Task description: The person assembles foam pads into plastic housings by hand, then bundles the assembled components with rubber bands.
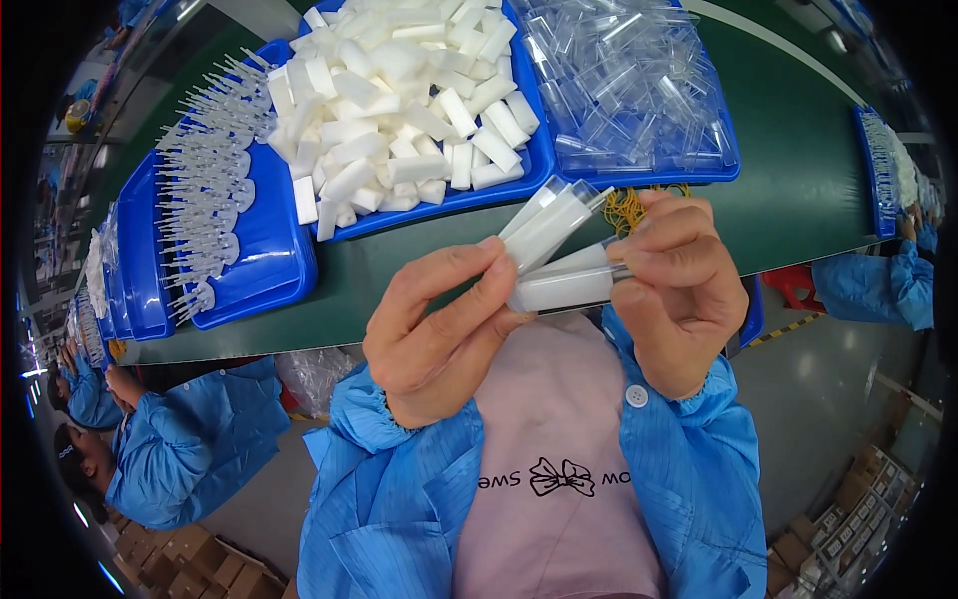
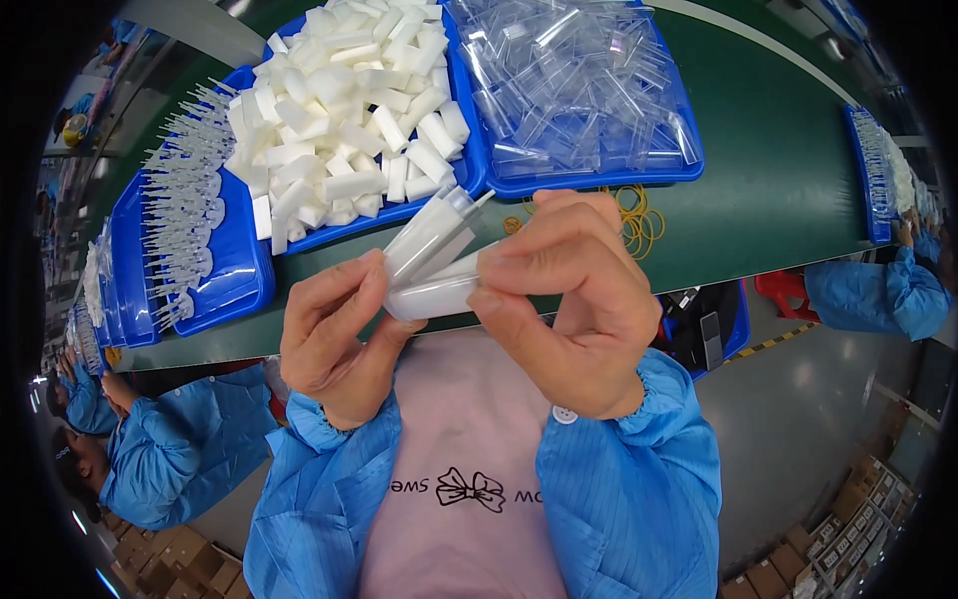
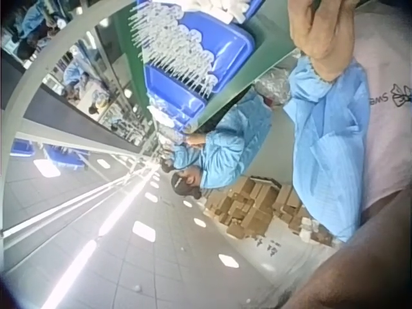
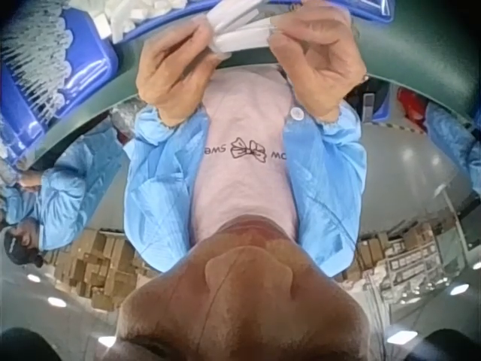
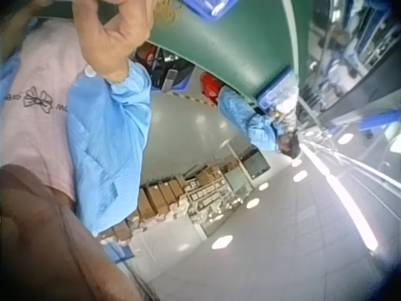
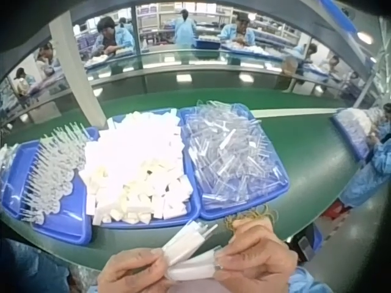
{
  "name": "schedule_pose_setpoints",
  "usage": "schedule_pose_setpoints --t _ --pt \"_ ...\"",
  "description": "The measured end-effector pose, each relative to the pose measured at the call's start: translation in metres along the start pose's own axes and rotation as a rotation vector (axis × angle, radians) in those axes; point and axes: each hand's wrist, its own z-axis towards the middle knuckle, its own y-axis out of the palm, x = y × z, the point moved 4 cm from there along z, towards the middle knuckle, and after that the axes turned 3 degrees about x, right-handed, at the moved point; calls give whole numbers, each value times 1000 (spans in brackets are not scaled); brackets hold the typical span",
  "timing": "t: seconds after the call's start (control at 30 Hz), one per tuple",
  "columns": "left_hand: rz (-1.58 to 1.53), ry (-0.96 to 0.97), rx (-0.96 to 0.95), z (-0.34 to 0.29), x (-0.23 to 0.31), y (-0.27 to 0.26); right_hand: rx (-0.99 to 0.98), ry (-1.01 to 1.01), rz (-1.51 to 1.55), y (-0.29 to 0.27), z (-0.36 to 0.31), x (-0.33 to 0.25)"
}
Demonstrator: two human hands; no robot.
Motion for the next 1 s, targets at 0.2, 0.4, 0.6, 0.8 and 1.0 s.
schedule_pose_setpoints --t 0.2,0.4,0.6,0.8,1.0 --pt "4 2 -54 3 -9 -1 9 136 94 4 6 16" --pt "-144 -234 -315 8 -21 18 -190 -7 -91 10 6 10" --pt "-262 -461 -521 -3 -54 42 -246 -47 -254 16 9 1" --pt "-566 -835 -370 -20 -69 26 -341 12 -584 -11 0 51" --pt "-588 -739 -285 -29 -69 26 -334 -102 -847 5 -24 77"
